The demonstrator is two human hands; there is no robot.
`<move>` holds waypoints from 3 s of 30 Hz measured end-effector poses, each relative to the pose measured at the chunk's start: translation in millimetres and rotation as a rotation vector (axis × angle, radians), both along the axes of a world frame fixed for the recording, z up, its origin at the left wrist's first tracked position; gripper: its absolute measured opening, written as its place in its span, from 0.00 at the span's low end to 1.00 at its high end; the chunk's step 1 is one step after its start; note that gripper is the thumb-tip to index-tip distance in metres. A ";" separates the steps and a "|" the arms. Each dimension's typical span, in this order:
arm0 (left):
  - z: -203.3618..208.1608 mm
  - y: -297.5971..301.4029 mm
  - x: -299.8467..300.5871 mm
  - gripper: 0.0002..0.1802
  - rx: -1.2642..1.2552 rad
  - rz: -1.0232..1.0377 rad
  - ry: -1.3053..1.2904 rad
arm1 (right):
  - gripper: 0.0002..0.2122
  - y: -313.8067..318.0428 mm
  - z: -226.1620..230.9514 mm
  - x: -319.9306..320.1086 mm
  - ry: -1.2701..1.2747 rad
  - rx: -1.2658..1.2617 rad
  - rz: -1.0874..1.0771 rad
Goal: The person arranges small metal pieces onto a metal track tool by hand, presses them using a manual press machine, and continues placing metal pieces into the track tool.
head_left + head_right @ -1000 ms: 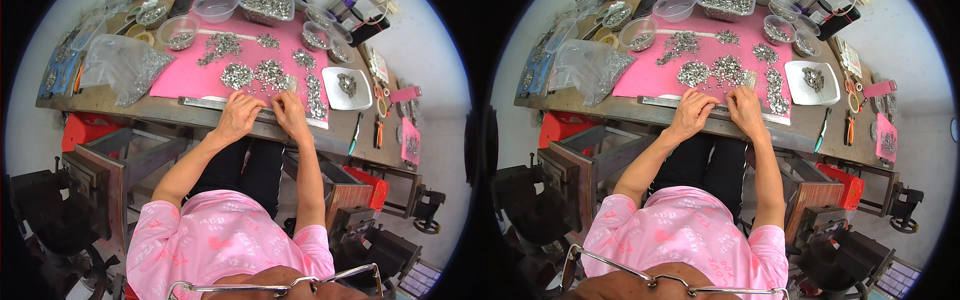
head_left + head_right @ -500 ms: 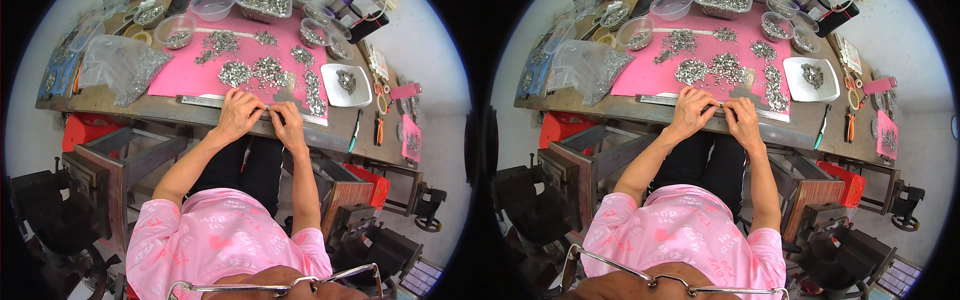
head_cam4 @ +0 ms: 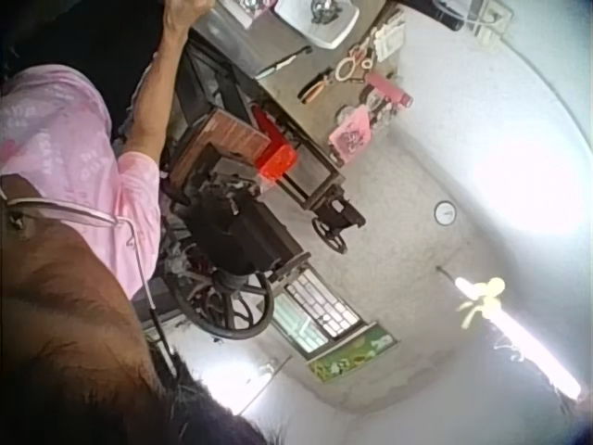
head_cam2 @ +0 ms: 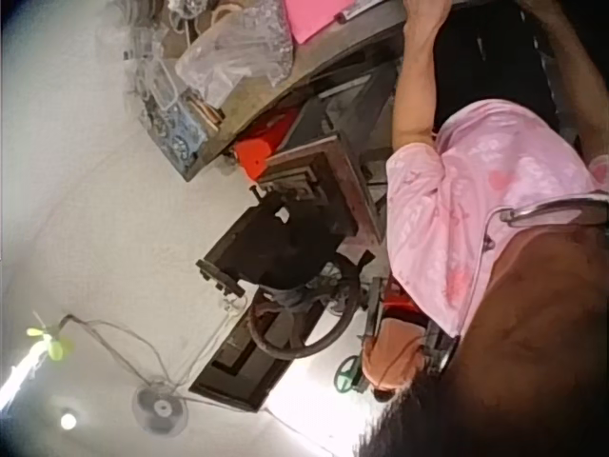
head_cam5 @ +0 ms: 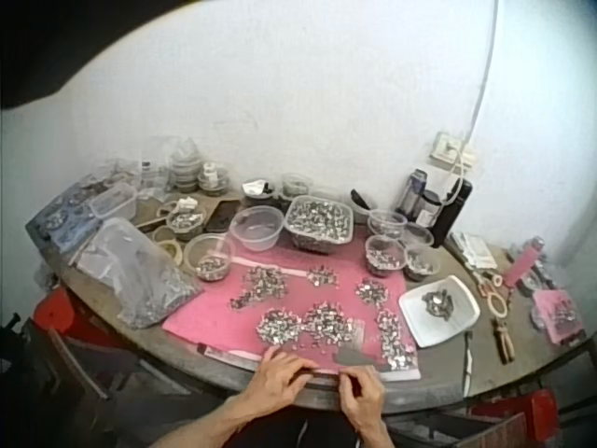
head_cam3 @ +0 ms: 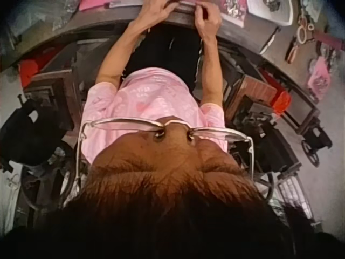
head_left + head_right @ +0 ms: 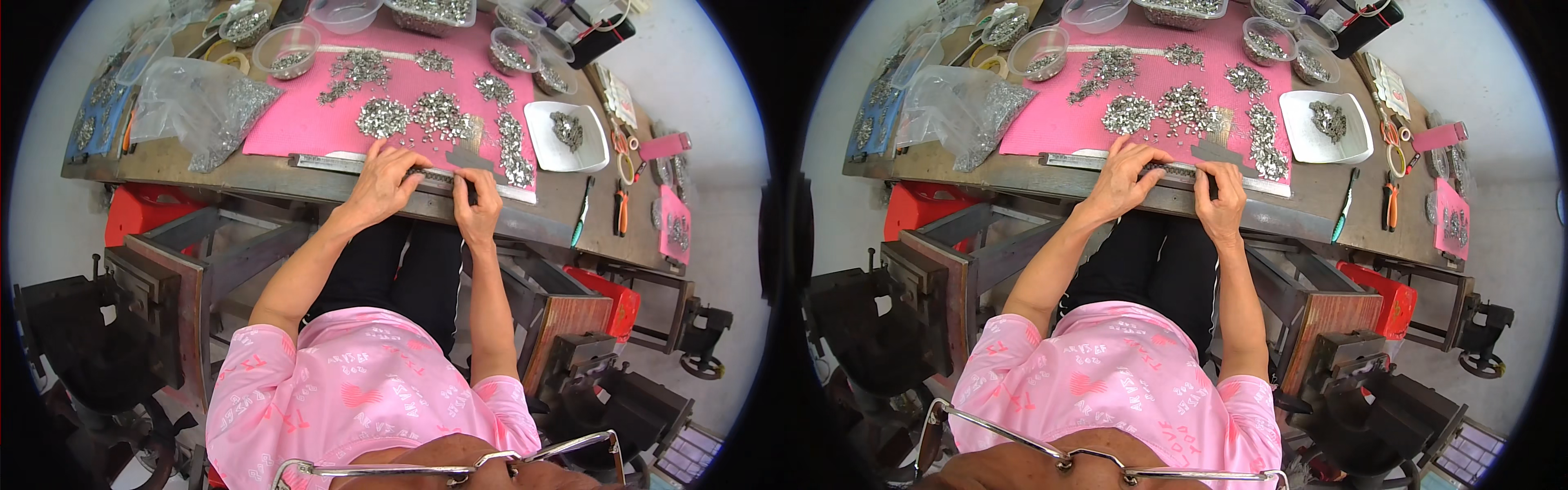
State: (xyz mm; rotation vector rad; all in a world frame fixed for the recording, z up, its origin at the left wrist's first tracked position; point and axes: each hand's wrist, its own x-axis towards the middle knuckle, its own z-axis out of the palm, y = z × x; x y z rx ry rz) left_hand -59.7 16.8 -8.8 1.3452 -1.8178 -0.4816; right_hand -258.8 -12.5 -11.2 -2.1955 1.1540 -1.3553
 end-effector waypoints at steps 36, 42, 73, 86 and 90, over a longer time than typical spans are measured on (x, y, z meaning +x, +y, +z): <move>-0.4 19.7 52.1 0.19 -0.109 0.072 -0.153 | 0.18 27.0 8.6 -20.7 0.289 -0.053 -0.071; 8.3 0.0 43.5 0.16 -0.189 -0.070 -0.265 | 0.11 -7.8 31.4 -18.7 0.319 0.113 0.053; 1.2 -61.9 36.1 0.04 -0.247 0.028 -0.363 | 0.04 -61.7 4.1 29.7 0.293 0.107 0.057; -7.9 -69.4 19.6 0.05 -0.253 0.053 -0.305 | 0.04 -62.3 -0.7 27.2 0.200 0.185 0.081; -6.3 -71.0 13.5 0.05 -0.240 0.061 -0.328 | 0.04 -61.9 0.1 27.2 0.194 0.204 0.074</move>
